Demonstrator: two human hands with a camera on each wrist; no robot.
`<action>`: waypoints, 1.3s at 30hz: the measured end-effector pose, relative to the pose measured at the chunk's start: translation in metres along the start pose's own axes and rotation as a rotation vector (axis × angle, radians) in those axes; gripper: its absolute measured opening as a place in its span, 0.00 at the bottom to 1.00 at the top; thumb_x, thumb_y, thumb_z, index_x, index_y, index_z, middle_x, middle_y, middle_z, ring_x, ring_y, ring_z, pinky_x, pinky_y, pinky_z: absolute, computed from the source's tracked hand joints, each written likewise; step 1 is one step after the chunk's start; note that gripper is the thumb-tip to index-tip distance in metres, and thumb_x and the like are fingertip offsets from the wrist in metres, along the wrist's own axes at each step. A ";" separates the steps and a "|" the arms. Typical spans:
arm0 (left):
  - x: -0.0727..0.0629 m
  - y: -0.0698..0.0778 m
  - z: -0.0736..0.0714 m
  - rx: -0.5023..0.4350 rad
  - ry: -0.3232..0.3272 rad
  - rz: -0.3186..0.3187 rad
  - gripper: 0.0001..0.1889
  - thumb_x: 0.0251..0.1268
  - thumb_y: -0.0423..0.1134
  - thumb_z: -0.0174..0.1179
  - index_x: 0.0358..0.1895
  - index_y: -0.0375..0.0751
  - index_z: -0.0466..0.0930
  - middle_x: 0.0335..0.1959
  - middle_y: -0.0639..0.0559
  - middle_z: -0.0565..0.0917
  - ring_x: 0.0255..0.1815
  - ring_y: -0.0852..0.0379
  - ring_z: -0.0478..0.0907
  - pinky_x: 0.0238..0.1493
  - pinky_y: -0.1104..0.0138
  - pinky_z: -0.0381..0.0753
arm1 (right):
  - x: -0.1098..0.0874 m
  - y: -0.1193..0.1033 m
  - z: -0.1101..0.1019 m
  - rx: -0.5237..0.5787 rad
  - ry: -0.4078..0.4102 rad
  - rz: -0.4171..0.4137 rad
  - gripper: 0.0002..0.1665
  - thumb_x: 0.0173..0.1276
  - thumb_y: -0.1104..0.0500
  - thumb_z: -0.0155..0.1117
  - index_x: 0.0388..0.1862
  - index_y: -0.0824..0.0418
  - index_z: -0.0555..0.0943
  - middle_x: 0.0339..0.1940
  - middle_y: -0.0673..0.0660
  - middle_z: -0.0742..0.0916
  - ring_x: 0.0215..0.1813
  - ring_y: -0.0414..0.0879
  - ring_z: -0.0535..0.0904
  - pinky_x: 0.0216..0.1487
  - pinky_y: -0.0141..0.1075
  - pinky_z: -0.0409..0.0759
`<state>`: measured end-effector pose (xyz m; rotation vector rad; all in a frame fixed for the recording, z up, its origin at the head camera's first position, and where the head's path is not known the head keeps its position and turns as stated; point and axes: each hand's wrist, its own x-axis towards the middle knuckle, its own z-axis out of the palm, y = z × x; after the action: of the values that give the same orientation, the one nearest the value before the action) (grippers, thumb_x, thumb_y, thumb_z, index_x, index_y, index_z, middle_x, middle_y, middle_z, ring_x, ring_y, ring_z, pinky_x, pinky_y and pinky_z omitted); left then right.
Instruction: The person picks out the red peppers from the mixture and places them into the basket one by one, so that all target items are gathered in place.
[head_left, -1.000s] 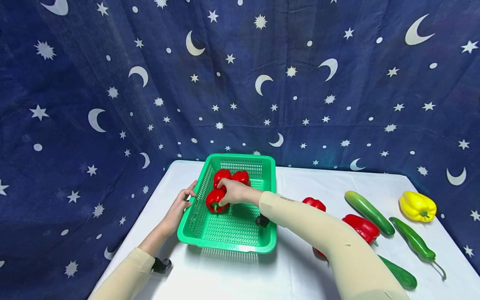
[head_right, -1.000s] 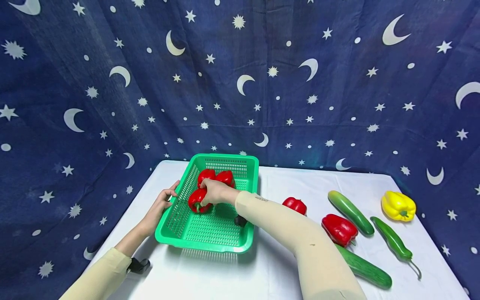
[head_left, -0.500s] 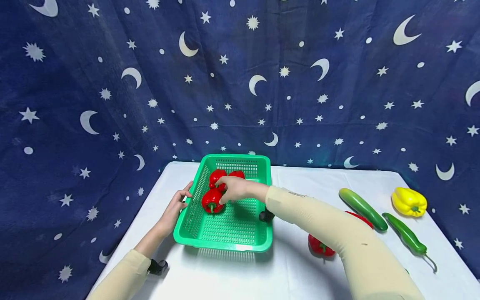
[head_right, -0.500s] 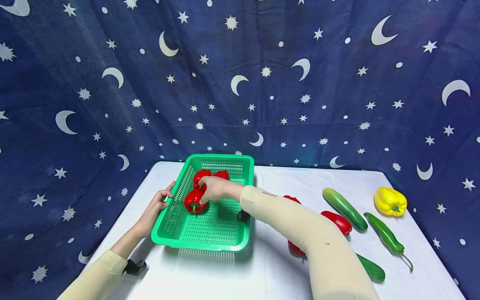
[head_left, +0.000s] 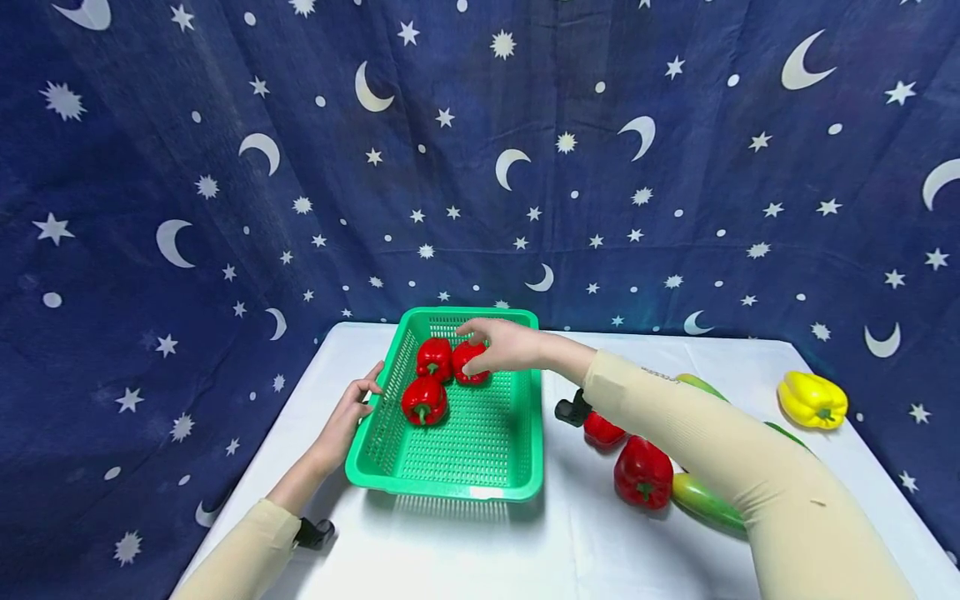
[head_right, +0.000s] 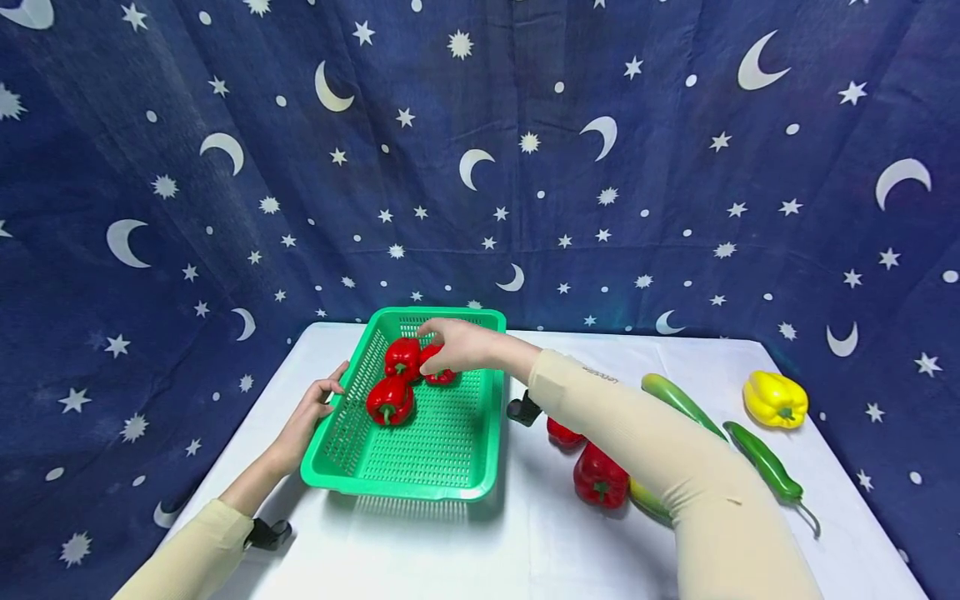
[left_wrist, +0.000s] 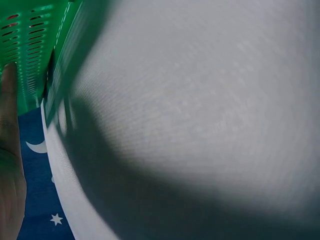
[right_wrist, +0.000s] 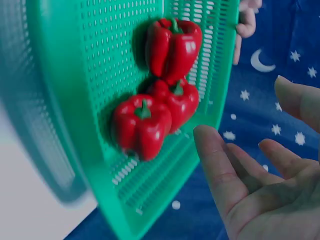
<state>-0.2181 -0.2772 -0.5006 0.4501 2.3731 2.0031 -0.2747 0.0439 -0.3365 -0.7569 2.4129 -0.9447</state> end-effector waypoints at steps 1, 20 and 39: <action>0.000 0.000 0.000 -0.002 0.000 0.003 0.15 0.67 0.27 0.37 0.54 0.28 0.61 0.84 0.48 0.50 0.84 0.44 0.37 0.63 0.75 0.58 | -0.004 0.002 -0.004 -0.002 0.007 -0.001 0.39 0.67 0.55 0.71 0.76 0.53 0.69 0.69 0.60 0.79 0.66 0.52 0.76 0.56 0.44 0.80; 0.001 0.001 0.005 -0.013 -0.010 0.027 0.14 0.67 0.26 0.36 0.54 0.27 0.61 0.84 0.46 0.50 0.83 0.43 0.37 0.64 0.75 0.56 | -0.081 0.067 -0.047 0.078 0.105 0.007 0.46 0.67 0.53 0.70 0.80 0.53 0.61 0.77 0.65 0.69 0.69 0.62 0.75 0.56 0.52 0.80; -0.003 0.001 0.002 -0.019 -0.013 0.037 0.15 0.66 0.25 0.36 0.54 0.28 0.61 0.84 0.44 0.49 0.83 0.40 0.37 0.65 0.73 0.56 | -0.151 0.134 -0.055 0.001 0.052 0.138 0.51 0.66 0.52 0.72 0.82 0.57 0.58 0.79 0.67 0.65 0.73 0.69 0.67 0.59 0.57 0.78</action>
<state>-0.2150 -0.2754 -0.5006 0.5088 2.3533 2.0301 -0.2356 0.2475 -0.3656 -0.5641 2.4730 -0.9212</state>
